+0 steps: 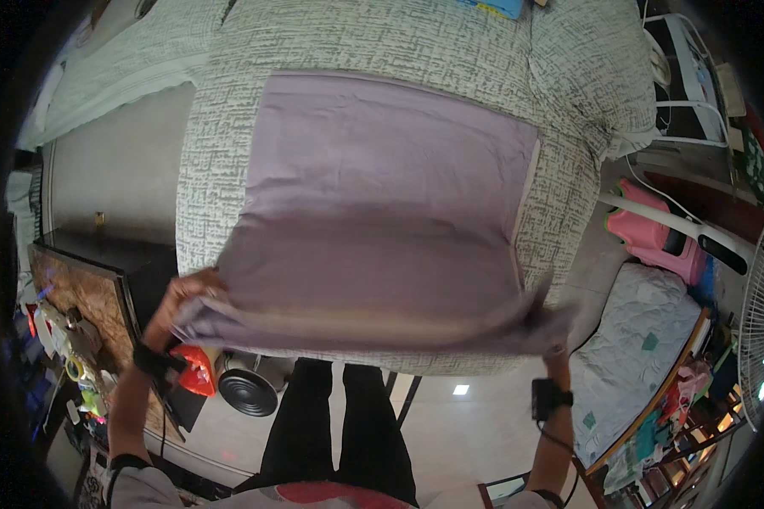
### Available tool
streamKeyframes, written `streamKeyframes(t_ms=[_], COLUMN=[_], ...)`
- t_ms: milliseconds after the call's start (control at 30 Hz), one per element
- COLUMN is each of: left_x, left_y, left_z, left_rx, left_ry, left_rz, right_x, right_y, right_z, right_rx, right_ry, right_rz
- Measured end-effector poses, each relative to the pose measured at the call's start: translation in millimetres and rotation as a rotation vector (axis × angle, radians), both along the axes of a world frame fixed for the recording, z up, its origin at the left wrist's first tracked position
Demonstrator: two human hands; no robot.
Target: Folding a purple pillowcase and then a pink pillowcase on the bed.
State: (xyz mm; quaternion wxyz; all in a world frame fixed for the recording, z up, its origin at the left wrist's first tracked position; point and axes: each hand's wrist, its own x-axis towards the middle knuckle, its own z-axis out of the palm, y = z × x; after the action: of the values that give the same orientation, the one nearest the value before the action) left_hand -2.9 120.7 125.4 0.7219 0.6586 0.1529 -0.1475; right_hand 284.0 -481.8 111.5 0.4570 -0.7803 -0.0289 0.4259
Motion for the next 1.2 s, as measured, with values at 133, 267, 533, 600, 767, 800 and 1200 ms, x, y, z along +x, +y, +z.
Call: streamKeyframes(t_ms=[133,267,533,600,767,800,1200], left_x=[-82,-114,14,61,166,191,203], left_y=[-31,-48,-81,-81,-41,-35,-261], left_z=[-22,-78,-110,-117,-140,-141,-142], left_rx=[0.841,0.923,1.082,1.074,1.412,1.442,0.945], left_ry=[0.019,0.118,-0.111,-0.155,-0.253,-0.303,-0.499], left_rz=[-0.692,-0.417,-0.222,-0.219,-0.185,-0.206,-0.612], right_x=[-87,-102,-83,-69,-83,-93,-94], right_y=[33,26,98,96,107,104,63], right_z=[6,-17,-74,-82,-111,-112,-68], right_rx=[-0.391,-0.391,-0.181,-0.185,-0.351,-0.429,-0.106], right_ry=[-0.42,-0.474,-0.255,-0.297,-0.365,-0.417,0.233], right_rz=[0.648,0.481,0.043,-0.02,-0.322,-0.225,-0.116])
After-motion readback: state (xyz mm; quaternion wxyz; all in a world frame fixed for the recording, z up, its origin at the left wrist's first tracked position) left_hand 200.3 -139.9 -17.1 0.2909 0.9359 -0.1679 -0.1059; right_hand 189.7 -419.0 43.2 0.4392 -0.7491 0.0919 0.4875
